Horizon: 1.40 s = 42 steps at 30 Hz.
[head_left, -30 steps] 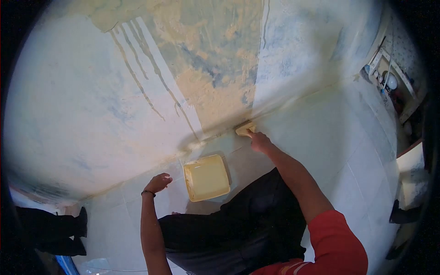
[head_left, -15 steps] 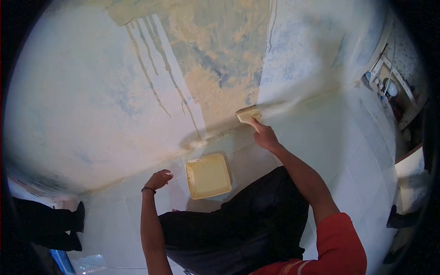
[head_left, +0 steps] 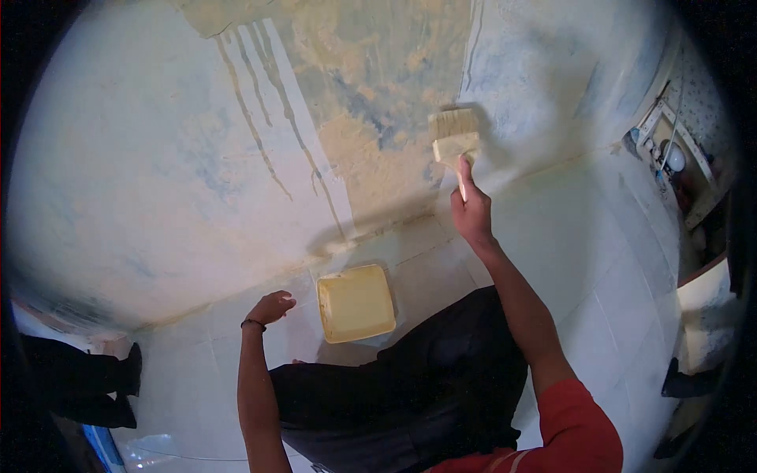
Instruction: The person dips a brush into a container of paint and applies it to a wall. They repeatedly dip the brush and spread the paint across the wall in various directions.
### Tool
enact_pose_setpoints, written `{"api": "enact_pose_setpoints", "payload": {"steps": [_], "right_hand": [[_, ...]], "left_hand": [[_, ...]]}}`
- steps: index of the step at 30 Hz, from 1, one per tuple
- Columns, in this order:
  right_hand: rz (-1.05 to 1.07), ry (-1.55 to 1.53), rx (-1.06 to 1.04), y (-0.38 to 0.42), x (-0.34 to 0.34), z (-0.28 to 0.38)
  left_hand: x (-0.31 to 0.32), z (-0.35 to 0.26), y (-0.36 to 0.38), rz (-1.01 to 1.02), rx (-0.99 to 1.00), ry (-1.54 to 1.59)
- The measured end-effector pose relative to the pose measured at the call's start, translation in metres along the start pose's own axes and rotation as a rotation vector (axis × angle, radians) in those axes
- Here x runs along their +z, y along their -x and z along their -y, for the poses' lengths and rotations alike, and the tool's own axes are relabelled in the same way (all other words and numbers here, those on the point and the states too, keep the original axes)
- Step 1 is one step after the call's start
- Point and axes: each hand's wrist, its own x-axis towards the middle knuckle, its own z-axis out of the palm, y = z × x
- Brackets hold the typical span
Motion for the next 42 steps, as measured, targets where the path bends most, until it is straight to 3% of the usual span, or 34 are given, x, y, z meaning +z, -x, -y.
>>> {"api": "enact_pose_setpoints", "payload": {"steps": [3,7,10,12,16,25,27,31,33,36,40,42], "right_hand": [[-0.113,-0.033,-0.131,-0.002,0.001,-0.002],[-0.104,-0.02,-0.155,0.0,0.0,-0.006],[0.062,-0.035,-0.009,0.005,0.0,-0.008],[0.311,0.075,0.098,0.013,0.007,-0.021],[0.317,0.09,0.056,0.019,0.008,-0.03],[0.586,0.279,0.236,0.028,0.009,-0.029],[0.642,0.288,0.291,0.031,0.013,-0.034],[0.733,0.29,0.292,0.042,0.02,-0.052],[0.86,0.261,0.287,0.048,0.023,-0.062],[0.873,0.342,0.302,0.057,0.035,-0.075],[0.895,0.352,0.301,0.061,0.045,-0.081],[0.985,0.334,0.418,0.058,0.042,-0.075]], "left_hand": [[-0.001,-0.007,0.004,0.005,0.031,-0.09],[-0.001,-0.011,0.007,0.004,0.025,-0.092],[0.0,-0.009,0.003,0.005,0.009,-0.091],[0.002,-0.002,-0.002,0.024,0.07,-0.073],[0.001,-0.01,0.003,0.033,0.011,-0.044],[0.003,-0.011,0.001,-0.001,0.03,-0.092],[0.002,-0.01,0.002,0.015,0.12,-0.137],[0.004,-0.003,-0.006,0.037,0.049,-0.101],[0.004,0.001,-0.008,0.042,0.109,-0.139],[0.011,0.038,-0.032,0.031,0.237,-0.21],[0.0,0.0,-0.003,0.014,0.083,-0.127],[-0.001,-0.002,-0.002,0.015,0.052,-0.077]]}}
